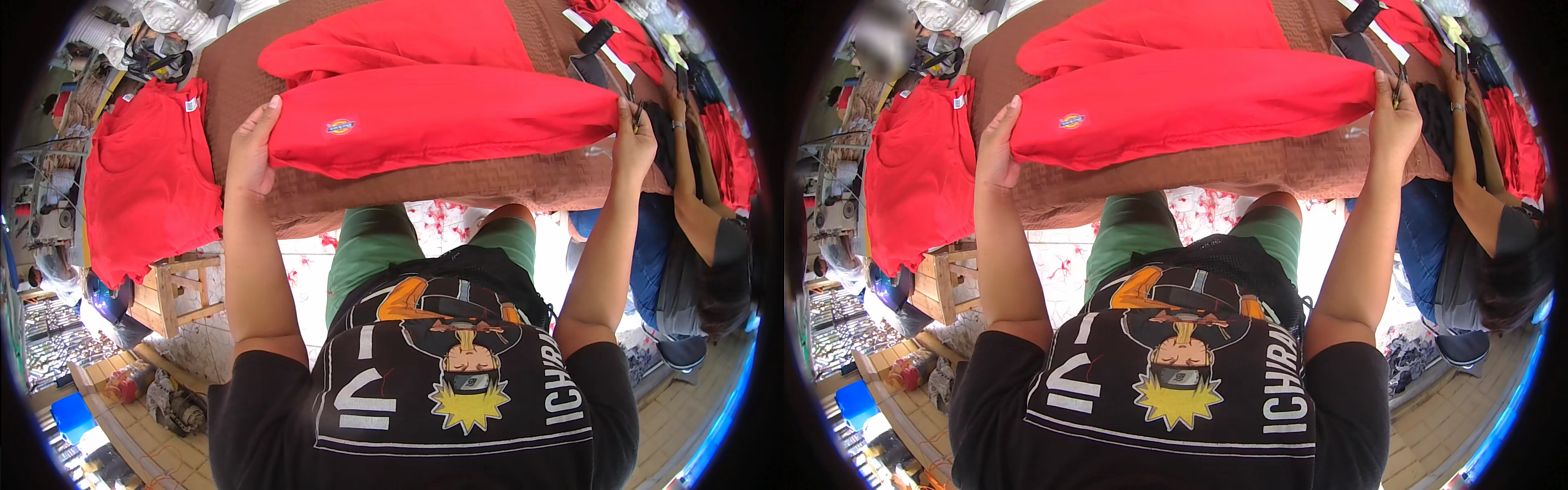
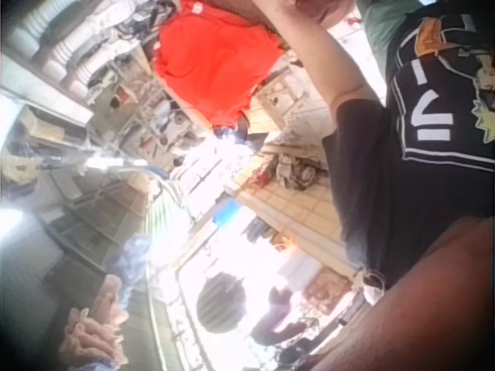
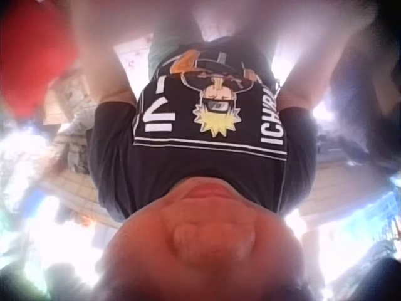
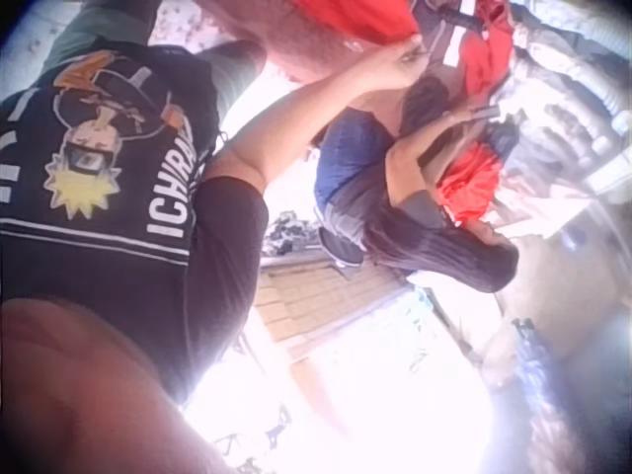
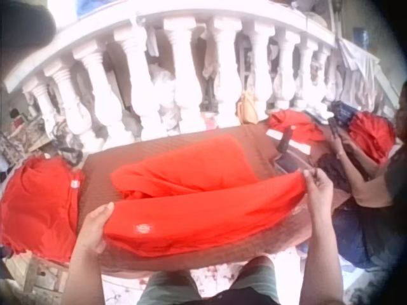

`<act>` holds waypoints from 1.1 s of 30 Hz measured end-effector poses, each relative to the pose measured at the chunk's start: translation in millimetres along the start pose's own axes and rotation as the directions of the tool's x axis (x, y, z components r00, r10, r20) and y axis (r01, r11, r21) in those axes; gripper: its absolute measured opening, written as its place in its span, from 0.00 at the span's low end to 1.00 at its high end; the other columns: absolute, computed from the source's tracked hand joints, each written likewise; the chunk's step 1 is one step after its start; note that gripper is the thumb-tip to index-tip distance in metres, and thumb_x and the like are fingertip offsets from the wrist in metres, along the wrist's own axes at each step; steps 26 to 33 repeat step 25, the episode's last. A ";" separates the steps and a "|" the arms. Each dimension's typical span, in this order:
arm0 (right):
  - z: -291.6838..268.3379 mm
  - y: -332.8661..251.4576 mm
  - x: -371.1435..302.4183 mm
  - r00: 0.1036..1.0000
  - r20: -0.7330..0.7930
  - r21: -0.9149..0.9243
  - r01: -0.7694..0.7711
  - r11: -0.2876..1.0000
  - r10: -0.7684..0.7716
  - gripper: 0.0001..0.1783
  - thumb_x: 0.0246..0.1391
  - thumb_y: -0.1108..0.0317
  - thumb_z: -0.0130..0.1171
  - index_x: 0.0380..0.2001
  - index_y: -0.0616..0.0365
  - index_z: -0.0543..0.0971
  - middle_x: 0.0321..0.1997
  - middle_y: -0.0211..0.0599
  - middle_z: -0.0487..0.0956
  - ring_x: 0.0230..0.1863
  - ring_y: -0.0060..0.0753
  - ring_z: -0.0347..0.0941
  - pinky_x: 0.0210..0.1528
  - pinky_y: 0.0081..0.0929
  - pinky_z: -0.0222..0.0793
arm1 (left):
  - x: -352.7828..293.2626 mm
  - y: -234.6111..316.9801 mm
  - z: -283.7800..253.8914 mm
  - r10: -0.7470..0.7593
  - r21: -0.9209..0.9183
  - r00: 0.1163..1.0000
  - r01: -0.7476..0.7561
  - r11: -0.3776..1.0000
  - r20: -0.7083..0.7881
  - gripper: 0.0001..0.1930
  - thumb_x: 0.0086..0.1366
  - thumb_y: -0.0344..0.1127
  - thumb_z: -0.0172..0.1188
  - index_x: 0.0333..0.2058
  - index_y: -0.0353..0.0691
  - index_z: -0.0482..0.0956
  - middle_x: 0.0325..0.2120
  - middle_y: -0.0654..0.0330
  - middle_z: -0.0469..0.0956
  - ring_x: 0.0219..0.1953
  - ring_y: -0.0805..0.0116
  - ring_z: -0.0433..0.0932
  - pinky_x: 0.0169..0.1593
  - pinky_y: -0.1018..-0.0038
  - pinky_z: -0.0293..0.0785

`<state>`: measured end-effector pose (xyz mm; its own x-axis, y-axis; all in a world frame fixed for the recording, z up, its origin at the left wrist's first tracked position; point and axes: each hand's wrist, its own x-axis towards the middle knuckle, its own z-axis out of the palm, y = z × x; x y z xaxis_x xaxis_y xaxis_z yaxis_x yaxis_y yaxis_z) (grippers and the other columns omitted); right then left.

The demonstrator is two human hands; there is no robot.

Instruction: The person trims loose threads from red shirts using a small pair of shears and folds the shirts on a table.

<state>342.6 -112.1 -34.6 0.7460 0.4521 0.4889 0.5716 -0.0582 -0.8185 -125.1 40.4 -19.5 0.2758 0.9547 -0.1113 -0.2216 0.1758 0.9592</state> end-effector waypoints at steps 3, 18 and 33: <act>0.6 7.7 1.0 1.000 0.019 -0.025 0.000 1.000 0.001 0.14 0.55 0.60 0.61 0.34 0.62 0.81 0.28 0.29 0.80 0.32 0.13 0.71 0.38 0.15 0.67 | -4.8 -2.8 8.7 -0.029 0.008 1.000 0.029 1.000 -0.012 0.17 0.66 0.42 0.54 0.43 0.33 0.77 0.41 0.56 0.79 0.42 0.72 0.78 0.48 0.75 0.73; -6.8 13.2 -2.7 0.997 0.072 -0.046 0.017 0.999 -0.014 0.14 0.55 0.60 0.60 0.34 0.61 0.81 0.27 0.30 0.80 0.31 0.16 0.71 0.38 0.17 0.67 | -9.2 4.7 22.1 -0.080 0.056 0.994 0.076 0.996 0.072 0.21 0.65 0.43 0.55 0.48 0.30 0.74 0.43 0.57 0.78 0.45 0.72 0.76 0.50 0.76 0.71; -8.7 -10.7 -16.7 0.904 0.426 -0.084 0.074 0.994 -0.032 0.17 0.48 0.55 0.67 0.34 0.57 0.82 0.28 0.30 0.79 0.31 0.17 0.69 0.37 0.16 0.65 | -0.8 6.5 13.2 0.085 0.618 0.994 -0.112 0.778 0.073 0.18 0.60 0.36 0.63 0.47 0.36 0.76 0.40 0.62 0.79 0.41 0.77 0.76 0.49 0.81 0.69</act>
